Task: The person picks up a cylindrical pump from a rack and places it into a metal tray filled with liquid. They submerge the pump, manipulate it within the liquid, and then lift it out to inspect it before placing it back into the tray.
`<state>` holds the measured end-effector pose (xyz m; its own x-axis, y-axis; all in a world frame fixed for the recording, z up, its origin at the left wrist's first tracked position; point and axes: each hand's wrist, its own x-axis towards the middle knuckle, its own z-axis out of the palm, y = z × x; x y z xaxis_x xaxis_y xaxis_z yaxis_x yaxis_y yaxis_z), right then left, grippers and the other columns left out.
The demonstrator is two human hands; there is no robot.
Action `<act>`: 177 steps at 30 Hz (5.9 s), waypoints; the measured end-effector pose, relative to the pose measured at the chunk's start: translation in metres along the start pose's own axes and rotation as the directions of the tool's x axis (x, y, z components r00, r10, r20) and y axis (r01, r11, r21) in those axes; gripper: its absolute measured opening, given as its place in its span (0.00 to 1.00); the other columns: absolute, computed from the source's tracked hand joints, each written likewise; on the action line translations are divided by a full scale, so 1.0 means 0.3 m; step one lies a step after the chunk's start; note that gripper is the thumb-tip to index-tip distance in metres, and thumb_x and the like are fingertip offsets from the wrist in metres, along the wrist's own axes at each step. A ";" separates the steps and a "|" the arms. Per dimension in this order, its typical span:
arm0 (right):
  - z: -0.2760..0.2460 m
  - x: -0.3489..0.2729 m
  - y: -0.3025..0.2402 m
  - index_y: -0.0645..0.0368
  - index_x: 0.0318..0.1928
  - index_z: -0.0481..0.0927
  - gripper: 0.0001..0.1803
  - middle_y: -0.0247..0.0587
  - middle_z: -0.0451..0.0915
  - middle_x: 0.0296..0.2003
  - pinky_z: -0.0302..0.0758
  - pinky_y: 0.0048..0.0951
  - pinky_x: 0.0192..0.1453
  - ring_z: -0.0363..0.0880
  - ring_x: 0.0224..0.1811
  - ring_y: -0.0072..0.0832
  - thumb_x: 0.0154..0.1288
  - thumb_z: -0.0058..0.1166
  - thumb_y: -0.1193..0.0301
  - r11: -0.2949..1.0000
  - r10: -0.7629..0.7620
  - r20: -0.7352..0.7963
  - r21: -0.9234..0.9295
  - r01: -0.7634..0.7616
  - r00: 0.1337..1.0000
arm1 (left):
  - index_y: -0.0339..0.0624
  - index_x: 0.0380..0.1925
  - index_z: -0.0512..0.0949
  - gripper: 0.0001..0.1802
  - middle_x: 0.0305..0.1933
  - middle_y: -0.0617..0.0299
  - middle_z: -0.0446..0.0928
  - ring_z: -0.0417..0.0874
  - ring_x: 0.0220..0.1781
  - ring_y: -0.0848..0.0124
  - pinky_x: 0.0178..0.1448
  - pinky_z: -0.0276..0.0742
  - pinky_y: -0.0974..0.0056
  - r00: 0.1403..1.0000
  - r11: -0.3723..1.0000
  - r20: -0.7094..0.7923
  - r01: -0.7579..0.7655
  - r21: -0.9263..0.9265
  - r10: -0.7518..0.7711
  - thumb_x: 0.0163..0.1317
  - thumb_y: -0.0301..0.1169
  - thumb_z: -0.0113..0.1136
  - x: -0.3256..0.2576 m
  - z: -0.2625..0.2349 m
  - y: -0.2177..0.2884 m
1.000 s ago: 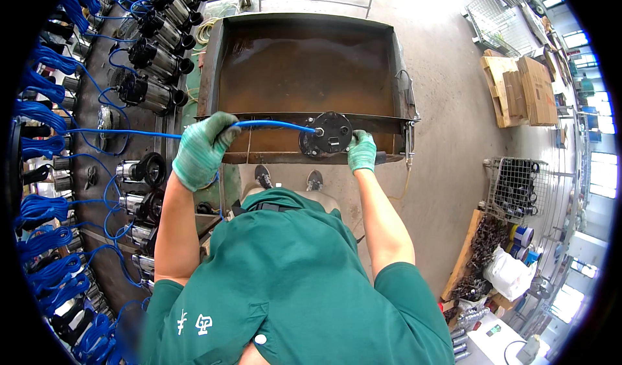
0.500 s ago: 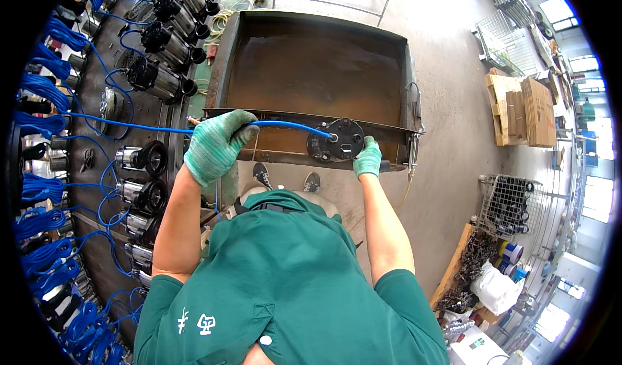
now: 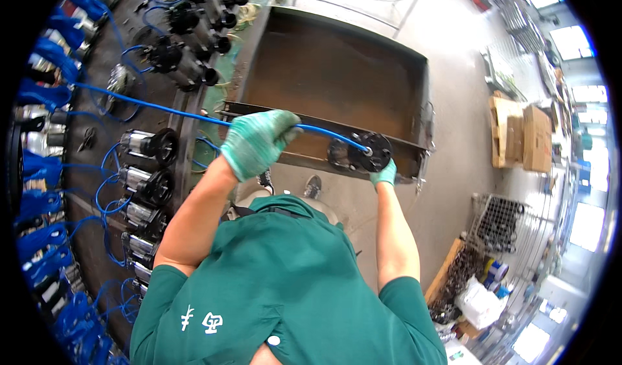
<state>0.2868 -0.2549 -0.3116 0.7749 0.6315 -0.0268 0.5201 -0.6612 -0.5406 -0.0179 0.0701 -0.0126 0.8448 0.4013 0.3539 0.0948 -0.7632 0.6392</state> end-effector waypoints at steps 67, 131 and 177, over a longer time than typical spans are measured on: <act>0.516 -2.663 -0.772 0.62 0.54 0.84 0.17 0.50 0.89 0.44 0.85 0.44 0.39 0.89 0.33 0.41 0.74 0.52 0.66 -0.624 0.781 0.508 0.601 -0.499 -0.364 | 0.33 0.53 0.81 0.13 0.43 0.57 0.87 0.86 0.42 0.71 0.49 0.83 0.66 0.258 0.980 0.946 -0.049 -0.191 0.197 0.71 0.20 0.57 -0.537 0.869 0.101; -2.018 2.876 2.810 0.69 0.38 0.87 0.30 0.58 0.86 0.32 0.81 0.47 0.46 0.87 0.34 0.48 0.69 0.51 0.50 0.586 0.774 0.507 -0.343 -0.735 0.380 | 0.34 0.47 0.84 0.13 0.34 0.52 0.86 0.87 0.31 0.65 0.31 0.78 0.61 0.225 0.118 0.415 0.956 -0.268 -0.882 0.74 0.30 0.53 2.845 3.157 0.068; -0.904 9.795 1.249 0.65 0.33 0.88 0.33 0.56 0.88 0.30 0.83 0.46 0.48 0.89 0.34 0.49 0.76 0.39 0.50 0.847 0.521 0.629 -0.295 -0.443 0.577 | 0.34 0.40 0.84 0.13 0.35 0.54 0.86 0.85 0.28 0.68 0.27 0.78 0.61 0.056 0.021 0.265 0.991 -0.132 -0.963 0.74 0.32 0.56 8.107 2.273 -3.739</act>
<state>2.8561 1.2434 -0.3650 0.4925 0.2748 -0.8258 0.2030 -0.9590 -0.1980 2.2894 1.5569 -0.3346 0.0957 0.6228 -0.7765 0.7698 0.4483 0.4544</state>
